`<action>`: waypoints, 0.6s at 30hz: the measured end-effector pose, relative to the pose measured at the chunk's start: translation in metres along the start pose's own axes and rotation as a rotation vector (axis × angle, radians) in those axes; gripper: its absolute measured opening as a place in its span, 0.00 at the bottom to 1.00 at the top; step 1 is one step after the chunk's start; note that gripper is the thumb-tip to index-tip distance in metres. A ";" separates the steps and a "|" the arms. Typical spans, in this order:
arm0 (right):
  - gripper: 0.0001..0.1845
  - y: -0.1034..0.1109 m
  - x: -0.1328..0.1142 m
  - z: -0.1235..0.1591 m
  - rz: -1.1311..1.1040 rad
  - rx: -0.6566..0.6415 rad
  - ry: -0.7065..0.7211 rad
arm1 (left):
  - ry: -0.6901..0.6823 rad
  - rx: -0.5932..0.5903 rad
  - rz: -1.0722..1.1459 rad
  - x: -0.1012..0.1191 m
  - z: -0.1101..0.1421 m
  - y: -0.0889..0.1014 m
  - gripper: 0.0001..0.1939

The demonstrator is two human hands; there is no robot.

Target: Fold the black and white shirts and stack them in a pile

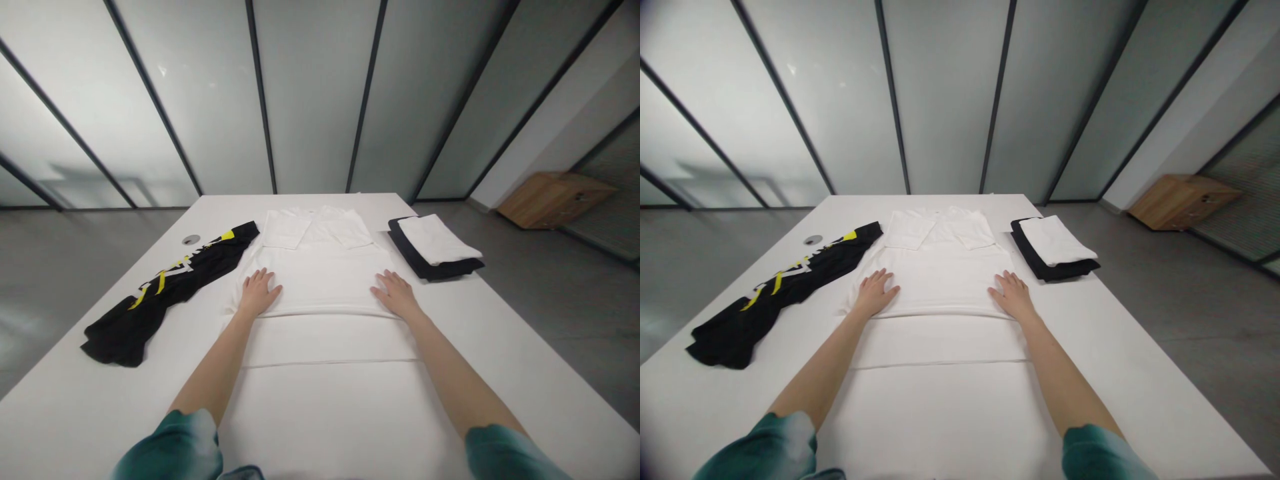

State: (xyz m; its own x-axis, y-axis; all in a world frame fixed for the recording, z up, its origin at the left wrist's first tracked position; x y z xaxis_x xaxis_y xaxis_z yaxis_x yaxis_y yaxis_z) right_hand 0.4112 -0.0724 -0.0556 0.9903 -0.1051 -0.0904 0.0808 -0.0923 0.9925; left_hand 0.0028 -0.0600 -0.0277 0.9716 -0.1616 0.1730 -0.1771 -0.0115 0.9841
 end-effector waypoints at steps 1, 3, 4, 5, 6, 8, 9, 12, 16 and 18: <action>0.27 0.001 -0.001 0.000 -0.001 -0.004 -0.004 | -0.001 0.001 0.001 0.000 0.000 0.000 0.28; 0.27 0.004 -0.002 0.001 -0.007 -0.012 -0.010 | -0.001 0.008 0.002 0.000 -0.001 0.000 0.28; 0.27 0.005 -0.003 0.001 -0.011 -0.016 -0.010 | -0.001 0.015 0.002 0.000 -0.001 0.000 0.28; 0.27 0.006 -0.003 0.002 -0.014 -0.020 -0.009 | -0.001 0.020 0.001 0.001 -0.001 0.001 0.27; 0.27 0.007 -0.003 0.002 -0.017 -0.025 -0.010 | 0.000 0.023 0.000 0.001 -0.001 0.001 0.27; 0.28 0.007 -0.003 0.002 -0.021 -0.028 -0.010 | -0.002 0.026 0.000 0.001 -0.001 0.001 0.27; 0.28 0.007 -0.003 0.002 -0.022 -0.026 -0.009 | -0.004 0.027 0.001 0.001 -0.001 0.001 0.27; 0.27 0.005 -0.001 0.002 -0.023 -0.013 0.001 | -0.007 0.032 0.003 0.000 -0.001 -0.001 0.27; 0.27 0.002 0.000 0.002 -0.015 -0.004 0.003 | -0.003 0.030 -0.003 -0.001 -0.001 -0.002 0.27; 0.27 0.002 0.000 0.002 -0.010 -0.004 -0.006 | -0.010 0.023 -0.002 -0.001 0.000 -0.002 0.27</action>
State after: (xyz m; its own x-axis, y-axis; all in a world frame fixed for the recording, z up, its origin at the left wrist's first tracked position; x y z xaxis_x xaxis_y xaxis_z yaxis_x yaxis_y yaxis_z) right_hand 0.4107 -0.0745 -0.0537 0.9889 -0.1099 -0.1004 0.0908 -0.0896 0.9918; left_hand 0.0019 -0.0593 -0.0298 0.9704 -0.1716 0.1700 -0.1784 -0.0344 0.9834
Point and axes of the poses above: each hand's wrist, its own z-axis away from the middle knuckle, its own y-axis out of the back of the hand, x = y × z, the point moved 1 cm from there along -z, towards the middle knuckle, and after that the axes turned 7 degrees about -y, right-handed, at the moved point
